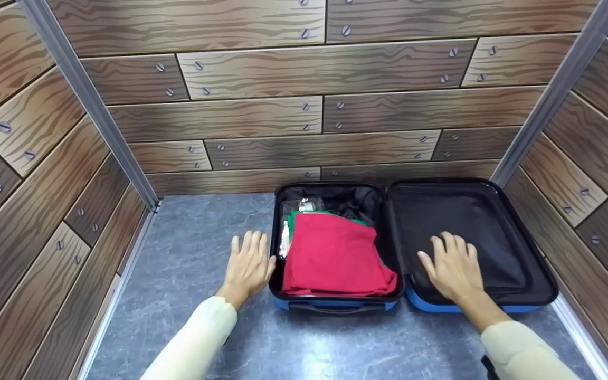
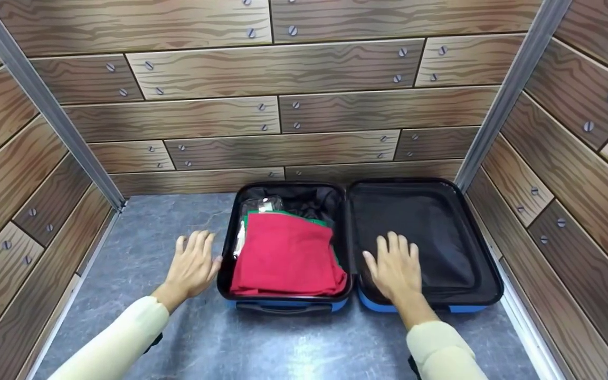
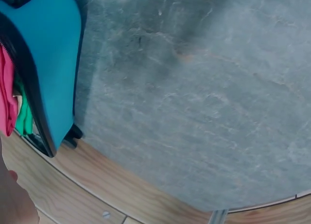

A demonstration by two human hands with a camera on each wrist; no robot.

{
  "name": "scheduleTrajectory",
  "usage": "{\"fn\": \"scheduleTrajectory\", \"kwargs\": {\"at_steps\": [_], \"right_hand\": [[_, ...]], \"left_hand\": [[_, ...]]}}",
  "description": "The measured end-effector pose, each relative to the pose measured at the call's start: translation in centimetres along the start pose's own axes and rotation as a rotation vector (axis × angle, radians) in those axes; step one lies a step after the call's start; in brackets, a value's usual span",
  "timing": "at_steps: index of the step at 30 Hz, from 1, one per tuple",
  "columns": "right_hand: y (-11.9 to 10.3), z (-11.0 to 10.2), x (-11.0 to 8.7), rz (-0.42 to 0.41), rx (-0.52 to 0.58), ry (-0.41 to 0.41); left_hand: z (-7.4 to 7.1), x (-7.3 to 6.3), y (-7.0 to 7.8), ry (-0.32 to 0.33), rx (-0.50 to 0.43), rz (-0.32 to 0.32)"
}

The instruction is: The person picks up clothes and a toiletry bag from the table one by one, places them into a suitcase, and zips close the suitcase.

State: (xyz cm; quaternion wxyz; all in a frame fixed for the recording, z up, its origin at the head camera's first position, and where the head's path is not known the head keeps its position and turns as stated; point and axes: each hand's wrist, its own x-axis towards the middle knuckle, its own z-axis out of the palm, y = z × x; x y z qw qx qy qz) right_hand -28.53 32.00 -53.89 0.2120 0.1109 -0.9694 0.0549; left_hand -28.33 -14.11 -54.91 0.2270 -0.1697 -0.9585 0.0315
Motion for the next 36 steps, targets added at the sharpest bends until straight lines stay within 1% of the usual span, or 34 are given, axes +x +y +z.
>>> {"fn": "scheduleTrajectory", "kwargs": {"at_steps": [3, 7, 11, 14, 16, 19, 21, 22, 24, 27, 30, 32, 36], "right_hand": [[1.1, 0.2, -1.2, 0.015, 0.003, 0.011], [2.4, 0.3, -2.6, 0.048, 0.003, 0.003], [3.3, 0.5, -3.8, 0.083, 0.005, -0.019], [3.8, 0.8, -4.5, 0.095, 0.007, -0.064], [3.9, 1.2, -4.9, 0.097, 0.016, -0.111], [3.7, 1.9, -5.5, 0.091, 0.048, -0.200], [3.4, 2.4, -5.9, 0.101, 0.067, -0.238], [3.3, 2.6, -6.1, 0.105, 0.074, -0.252], [3.0, 2.8, -6.3, 0.111, 0.083, -0.264], [2.7, 3.2, -6.4, 0.119, 0.084, -0.257], [2.6, 3.4, -6.5, 0.119, 0.078, -0.249], [2.7, 3.5, -6.5, 0.120, 0.070, -0.241], [2.9, 3.6, -6.5, 0.121, 0.069, -0.235]], "left_hand": [[0.4, -0.4, 0.0, -0.009, 0.004, -0.008], [0.9, -1.0, -0.1, -0.026, 0.002, -0.019], [1.2, -1.4, 0.1, -0.031, -0.004, -0.026], [1.5, -1.6, 0.5, -0.048, -0.016, -0.039], [2.0, -1.9, 1.1, -0.046, -0.041, -0.079], [2.9, -2.2, 2.1, -0.065, -0.105, -0.188], [3.5, -2.4, 2.8, -0.085, -0.164, -0.266], [3.7, -2.5, 3.0, -0.108, -0.195, -0.302], [3.9, -2.6, 3.2, -0.160, -0.236, -0.336], [4.0, -2.8, 3.2, -0.235, -0.258, -0.337], [4.1, -2.8, 2.9, -0.285, -0.272, -0.307], [4.2, -2.9, 2.9, -0.300, -0.290, -0.298], [4.5, -2.9, 2.9, -0.296, -0.300, -0.287]]}}
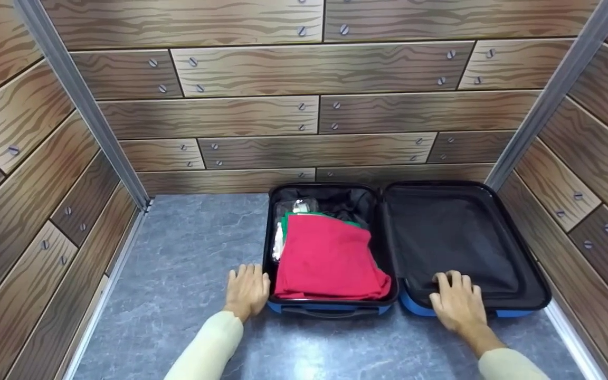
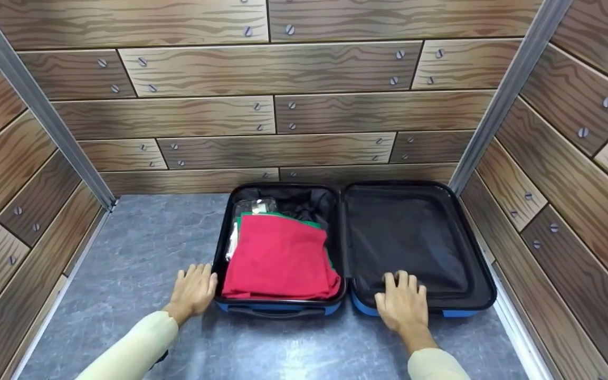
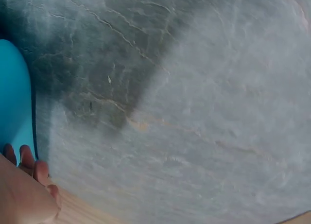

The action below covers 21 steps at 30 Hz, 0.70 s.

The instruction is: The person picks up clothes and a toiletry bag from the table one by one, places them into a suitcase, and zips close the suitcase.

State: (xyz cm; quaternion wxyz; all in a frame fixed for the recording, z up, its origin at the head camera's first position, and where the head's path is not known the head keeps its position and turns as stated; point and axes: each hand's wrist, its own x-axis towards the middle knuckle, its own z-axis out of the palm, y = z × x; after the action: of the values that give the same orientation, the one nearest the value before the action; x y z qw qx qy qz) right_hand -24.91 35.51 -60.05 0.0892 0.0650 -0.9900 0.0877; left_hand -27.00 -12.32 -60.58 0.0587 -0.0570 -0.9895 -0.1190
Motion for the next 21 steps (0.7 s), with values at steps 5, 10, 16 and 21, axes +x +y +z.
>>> {"fn": "scheduleTrajectory", "kwargs": {"at_steps": [5, 10, 16, 21], "right_hand": [[0.0, 0.1, -0.2, 0.008, -0.003, -0.004], [0.0, -0.4, 0.1, 0.001, 0.014, -0.020], [1.5, -1.3, 0.1, -0.001, 0.034, -0.075], [6.5, -3.2, -1.1, 0.169, -0.009, -0.043]], "left_hand": [[0.2, -0.2, -0.3, 0.006, 0.027, 0.033], [0.1, 0.0, -0.3, 0.038, 0.034, 0.050], [-0.1, 0.0, 0.2, 0.040, 0.040, 0.052], [-0.2, -0.1, 0.7, 0.029, 0.045, 0.089]]}}
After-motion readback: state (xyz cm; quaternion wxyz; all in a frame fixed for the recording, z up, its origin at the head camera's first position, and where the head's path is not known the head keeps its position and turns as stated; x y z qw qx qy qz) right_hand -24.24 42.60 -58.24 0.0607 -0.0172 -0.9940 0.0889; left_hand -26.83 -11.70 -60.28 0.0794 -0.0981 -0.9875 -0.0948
